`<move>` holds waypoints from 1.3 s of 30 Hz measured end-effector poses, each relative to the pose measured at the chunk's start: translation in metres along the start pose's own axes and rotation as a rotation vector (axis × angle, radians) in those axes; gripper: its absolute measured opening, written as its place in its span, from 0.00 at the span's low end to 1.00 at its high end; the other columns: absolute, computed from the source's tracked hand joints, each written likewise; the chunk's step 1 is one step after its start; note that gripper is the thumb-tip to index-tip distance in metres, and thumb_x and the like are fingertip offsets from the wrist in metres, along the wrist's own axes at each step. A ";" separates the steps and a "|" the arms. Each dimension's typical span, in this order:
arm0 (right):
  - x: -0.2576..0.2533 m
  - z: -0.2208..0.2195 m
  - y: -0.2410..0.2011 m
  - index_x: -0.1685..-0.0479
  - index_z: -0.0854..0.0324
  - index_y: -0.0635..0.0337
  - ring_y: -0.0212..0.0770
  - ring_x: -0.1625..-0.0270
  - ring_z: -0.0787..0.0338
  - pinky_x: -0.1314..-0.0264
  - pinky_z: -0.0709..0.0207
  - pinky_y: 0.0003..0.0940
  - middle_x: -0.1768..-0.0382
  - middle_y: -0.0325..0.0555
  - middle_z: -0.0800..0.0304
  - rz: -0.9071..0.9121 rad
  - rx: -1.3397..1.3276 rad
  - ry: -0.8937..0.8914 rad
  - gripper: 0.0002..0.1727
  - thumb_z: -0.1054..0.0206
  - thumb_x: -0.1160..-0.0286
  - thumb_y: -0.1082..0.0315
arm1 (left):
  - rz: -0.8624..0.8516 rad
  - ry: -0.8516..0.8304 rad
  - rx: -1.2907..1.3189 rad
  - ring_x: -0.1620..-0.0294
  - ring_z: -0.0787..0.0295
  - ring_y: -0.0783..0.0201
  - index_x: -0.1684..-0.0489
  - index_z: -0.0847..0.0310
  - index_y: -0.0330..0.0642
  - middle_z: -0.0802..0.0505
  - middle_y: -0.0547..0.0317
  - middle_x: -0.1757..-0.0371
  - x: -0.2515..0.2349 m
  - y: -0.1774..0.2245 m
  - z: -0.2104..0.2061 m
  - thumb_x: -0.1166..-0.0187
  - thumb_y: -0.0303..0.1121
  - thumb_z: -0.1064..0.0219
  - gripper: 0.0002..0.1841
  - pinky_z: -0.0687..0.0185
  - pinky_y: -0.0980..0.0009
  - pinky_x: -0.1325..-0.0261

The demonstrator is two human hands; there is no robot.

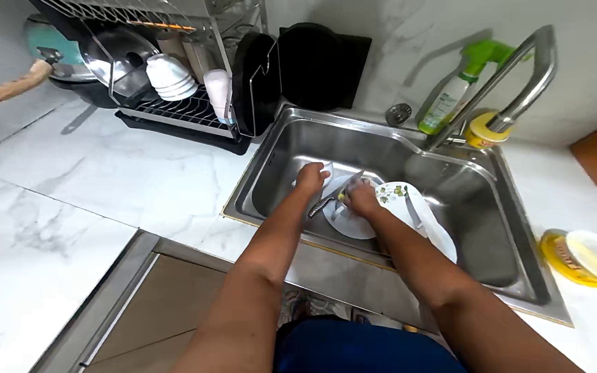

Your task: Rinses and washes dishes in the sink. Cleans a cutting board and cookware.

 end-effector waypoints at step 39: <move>0.110 0.079 0.026 0.51 0.11 0.77 0.66 0.44 0.06 0.35 0.17 0.62 0.54 0.69 0.06 0.334 -0.223 0.571 0.23 0.34 0.18 0.59 | 0.420 -0.128 1.405 0.62 0.11 0.58 0.47 0.21 0.46 0.10 0.53 0.60 0.025 0.087 -0.096 0.11 0.54 0.49 0.21 0.13 0.57 0.58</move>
Point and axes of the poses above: each hand's wrist, its own x-axis away from the middle knuckle, its own z-axis out of the back of the hand, y = z × x, the point moved 3 cm from there along -x, towards the middle knuckle
